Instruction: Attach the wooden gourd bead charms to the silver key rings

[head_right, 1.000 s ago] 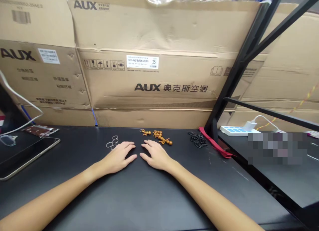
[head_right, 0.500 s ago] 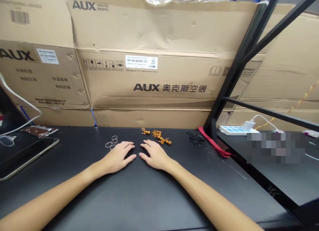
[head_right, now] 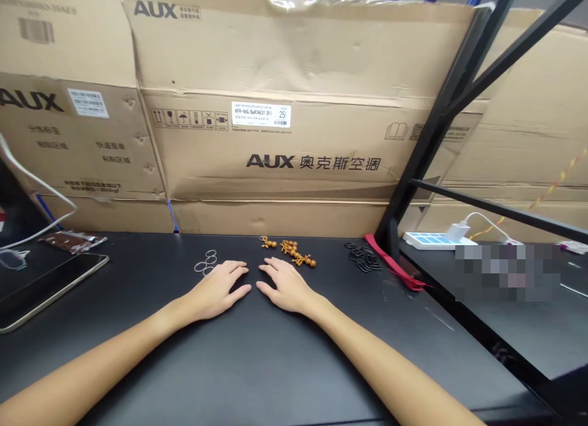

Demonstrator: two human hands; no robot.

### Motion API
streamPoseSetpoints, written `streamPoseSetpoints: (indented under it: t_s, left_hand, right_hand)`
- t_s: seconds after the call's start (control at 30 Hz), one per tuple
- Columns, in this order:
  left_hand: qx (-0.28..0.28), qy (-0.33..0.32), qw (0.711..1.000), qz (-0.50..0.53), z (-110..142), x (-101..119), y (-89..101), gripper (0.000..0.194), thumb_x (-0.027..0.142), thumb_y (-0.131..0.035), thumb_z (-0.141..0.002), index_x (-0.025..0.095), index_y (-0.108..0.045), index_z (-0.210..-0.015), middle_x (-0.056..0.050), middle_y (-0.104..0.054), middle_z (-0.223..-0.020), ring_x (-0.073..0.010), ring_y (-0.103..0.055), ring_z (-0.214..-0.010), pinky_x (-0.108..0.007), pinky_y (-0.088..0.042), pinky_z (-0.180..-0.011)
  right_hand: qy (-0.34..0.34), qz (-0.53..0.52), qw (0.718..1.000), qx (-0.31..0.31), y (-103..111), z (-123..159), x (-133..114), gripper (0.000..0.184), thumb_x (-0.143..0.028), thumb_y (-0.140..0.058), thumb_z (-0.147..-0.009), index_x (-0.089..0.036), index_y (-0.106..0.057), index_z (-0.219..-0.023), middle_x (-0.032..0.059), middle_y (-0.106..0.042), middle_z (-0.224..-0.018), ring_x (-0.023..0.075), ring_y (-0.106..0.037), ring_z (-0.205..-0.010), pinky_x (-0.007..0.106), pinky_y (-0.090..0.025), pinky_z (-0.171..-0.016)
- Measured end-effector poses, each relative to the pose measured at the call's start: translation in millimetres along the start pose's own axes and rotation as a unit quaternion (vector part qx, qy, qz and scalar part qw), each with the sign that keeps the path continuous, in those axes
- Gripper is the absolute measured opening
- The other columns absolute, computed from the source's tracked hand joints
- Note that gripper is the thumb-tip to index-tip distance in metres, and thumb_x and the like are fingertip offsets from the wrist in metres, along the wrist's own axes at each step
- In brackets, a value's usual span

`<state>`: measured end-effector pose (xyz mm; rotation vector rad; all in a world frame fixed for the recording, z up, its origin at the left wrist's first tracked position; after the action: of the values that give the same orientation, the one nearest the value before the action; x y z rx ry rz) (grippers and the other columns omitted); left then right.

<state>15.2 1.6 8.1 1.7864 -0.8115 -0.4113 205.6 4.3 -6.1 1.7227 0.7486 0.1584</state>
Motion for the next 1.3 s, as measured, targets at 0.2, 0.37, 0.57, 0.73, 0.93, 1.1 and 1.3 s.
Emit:
streamPoseSetpoints:
  t_s: [0.2,0.37,0.57,0.73,0.93,1.1,1.3]
  left_hand:
    - [0.008,-0.005,1.0,-0.001,0,-1,-0.2,0.043,0.044,-0.042,-0.094,0.013,-0.058,-0.12,-0.014,-0.058,-0.127,-0.0276,-0.05,-0.12,-0.042,-0.042,-0.101]
    - [0.023,0.005,0.999,-0.04,1,5,-1.1,0.039,0.042,-0.043,-0.094,0.014,-0.06,-0.116,-0.015,-0.059,-0.126,-0.0296,-0.052,-0.117,-0.046,-0.039,-0.102]
    - [0.041,0.055,0.992,-0.105,4,18,-1.2,0.032,0.037,-0.043,-0.094,0.015,-0.062,-0.107,-0.017,-0.063,-0.114,-0.0348,-0.054,-0.11,-0.053,-0.041,-0.092]
    - [0.014,-0.01,0.997,-0.075,3,16,-0.8,0.031,0.033,-0.043,-0.095,0.014,-0.06,-0.111,-0.015,-0.061,-0.12,-0.0285,-0.054,-0.113,-0.043,-0.043,-0.097]
    - [0.025,-0.021,0.998,-0.053,2,13,2.4,0.032,0.033,-0.045,-0.094,0.013,-0.058,-0.115,-0.015,-0.057,-0.127,-0.0283,-0.051,-0.119,-0.044,-0.042,-0.1]
    - [0.015,-0.024,0.999,-0.026,2,14,3.5,0.03,0.033,-0.044,-0.095,0.014,-0.06,-0.111,-0.014,-0.061,-0.118,-0.0273,-0.055,-0.111,-0.043,-0.046,-0.096]
    - [0.024,-0.039,0.999,0.014,3,13,4.5,0.031,0.035,-0.044,-0.095,0.016,-0.058,-0.116,-0.013,-0.057,-0.124,-0.0253,-0.052,-0.118,-0.041,-0.042,-0.102]
  right_hand:
    - [-0.001,0.003,1.0,-0.005,1,0,-1,0.049,-0.045,-0.047,-0.092,-0.017,-0.052,-0.132,0.0124,-0.044,-0.144,0.0271,-0.038,-0.134,0.045,-0.031,-0.112]
    - [0.001,-0.001,1.0,0.004,0,0,0,0.048,-0.045,-0.048,-0.092,-0.018,-0.053,-0.131,0.0125,-0.045,-0.143,0.0269,-0.039,-0.134,0.046,-0.032,-0.111]
    - [0.008,0.004,1.0,0.011,1,0,-1,0.047,-0.044,-0.048,-0.092,-0.018,-0.054,-0.13,0.012,-0.046,-0.142,0.0265,-0.04,-0.133,0.045,-0.033,-0.111]
    - [0.005,0.007,1.0,0.004,0,0,-1,0.047,-0.045,-0.046,-0.093,-0.018,-0.053,-0.131,0.012,-0.046,-0.142,0.0266,-0.039,-0.133,0.045,-0.032,-0.111]
    - [0.0,0.022,0.999,0.025,2,0,-3,0.045,-0.044,-0.049,-0.091,-0.019,-0.055,-0.127,0.0124,-0.047,-0.14,0.0267,-0.04,-0.131,0.045,-0.033,-0.11]
    - [-0.058,0.079,0.991,0.088,8,0,-4,0.04,-0.045,-0.051,-0.09,-0.019,-0.06,-0.118,0.0138,-0.051,-0.134,0.0295,-0.042,-0.127,0.048,-0.032,-0.107]
    - [-0.142,0.133,0.976,0.095,8,1,1,0.045,-0.053,-0.046,-0.089,-0.019,-0.06,-0.115,0.0159,-0.049,-0.132,0.0369,-0.033,-0.129,0.058,-0.024,-0.105]
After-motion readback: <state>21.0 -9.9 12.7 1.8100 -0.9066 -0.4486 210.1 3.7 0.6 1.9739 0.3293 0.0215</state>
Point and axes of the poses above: each hand's wrist, its own z-axis away from the middle knuckle, its own y-axis out of the back of the hand, x = y × z, the point moved 3 cm from there along -z, towards the middle knuckle
